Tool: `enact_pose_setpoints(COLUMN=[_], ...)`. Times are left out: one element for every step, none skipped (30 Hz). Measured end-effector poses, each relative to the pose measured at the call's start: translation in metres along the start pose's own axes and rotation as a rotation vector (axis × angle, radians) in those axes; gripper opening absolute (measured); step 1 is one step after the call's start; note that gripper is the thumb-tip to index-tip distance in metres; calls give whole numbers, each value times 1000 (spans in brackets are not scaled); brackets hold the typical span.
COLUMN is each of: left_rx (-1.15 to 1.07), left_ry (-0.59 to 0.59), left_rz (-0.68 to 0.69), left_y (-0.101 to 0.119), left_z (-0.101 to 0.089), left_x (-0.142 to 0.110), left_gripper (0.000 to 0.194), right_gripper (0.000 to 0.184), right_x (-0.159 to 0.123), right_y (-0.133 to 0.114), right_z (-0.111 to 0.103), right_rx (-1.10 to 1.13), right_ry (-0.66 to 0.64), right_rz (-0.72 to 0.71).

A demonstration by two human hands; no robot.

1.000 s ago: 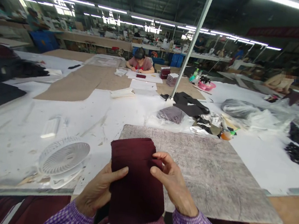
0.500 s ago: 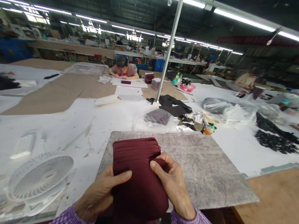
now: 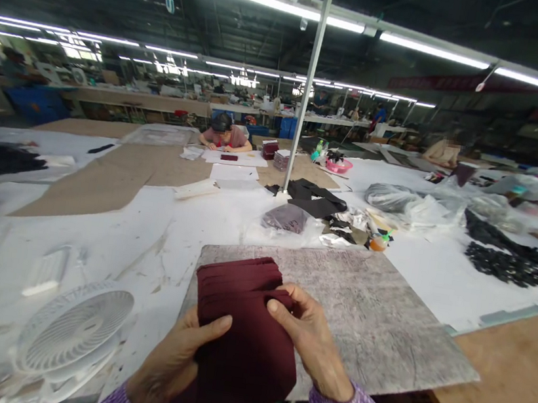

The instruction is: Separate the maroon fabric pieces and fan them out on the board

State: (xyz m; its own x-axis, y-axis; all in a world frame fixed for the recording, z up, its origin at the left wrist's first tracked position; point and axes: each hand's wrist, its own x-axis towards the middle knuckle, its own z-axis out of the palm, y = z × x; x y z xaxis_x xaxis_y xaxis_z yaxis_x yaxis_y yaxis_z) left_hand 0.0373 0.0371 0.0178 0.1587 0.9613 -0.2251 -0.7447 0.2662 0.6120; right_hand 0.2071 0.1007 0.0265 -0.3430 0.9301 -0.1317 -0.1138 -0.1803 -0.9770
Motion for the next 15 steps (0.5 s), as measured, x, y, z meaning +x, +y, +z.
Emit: enact_pose_setpoints(left_rx=[1, 1, 1, 0, -2, -5, -9, -12, -12, -12, -11, -7, -4, 0, 4], left_ry=[-7, -11, -12, -11, -11, -13, -15, -19, -20, -14, -6, 3, 12, 20, 23], left_rz=[10, 16, 19, 19, 18, 18, 20, 23, 22, 20, 16, 11, 3, -5, -15], left_y=[-1, -1, -2, -2, -3, -4, -4, -5, -5, -5, -5, -5, -5, -5, -5], left_z=[0, 1, 2, 2, 3, 3, 4, 4, 4, 4, 4, 3, 3, 2, 1], left_x=[0, 0, 0, 0, 0, 0, 0, 0, 0, 0, 0, 0, 0, 0, 0], left_gripper=[31, 31, 31, 31, 31, 31, 32, 32, 32, 32, 31, 31, 30, 29, 28], right_gripper=[24, 24, 25, 26, 27, 29, 30, 30, 29, 29, 28, 27, 28, 30, 33], right_x=[-1, -1, -2, -2, -2, -3, -3, -3, -2, -2, -1, 0, 0, 1, 2], right_y=[0, -1, -1, -2, -2, -3, -3, -2, -2, -2, -2, -2, -2, -2, -2], right_z=[2, 3, 5, 6, 7, 7, 7, 7, 6, 6, 5, 4, 3, 2, 1], right_rx=[-15, -27, -38, -47, -54, -60, -67, -74, -85, -97, -106, -105, -94, -78, -58], right_ry=[26, 50, 73, 94, 106, 116, 118, 117, 117, 119, 124, 123, 109, 82, 45], right_rz=[-8, -16, -21, -21, -15, -8, -3, -3, -10, -28, -54, -80, -99, -111, -114])
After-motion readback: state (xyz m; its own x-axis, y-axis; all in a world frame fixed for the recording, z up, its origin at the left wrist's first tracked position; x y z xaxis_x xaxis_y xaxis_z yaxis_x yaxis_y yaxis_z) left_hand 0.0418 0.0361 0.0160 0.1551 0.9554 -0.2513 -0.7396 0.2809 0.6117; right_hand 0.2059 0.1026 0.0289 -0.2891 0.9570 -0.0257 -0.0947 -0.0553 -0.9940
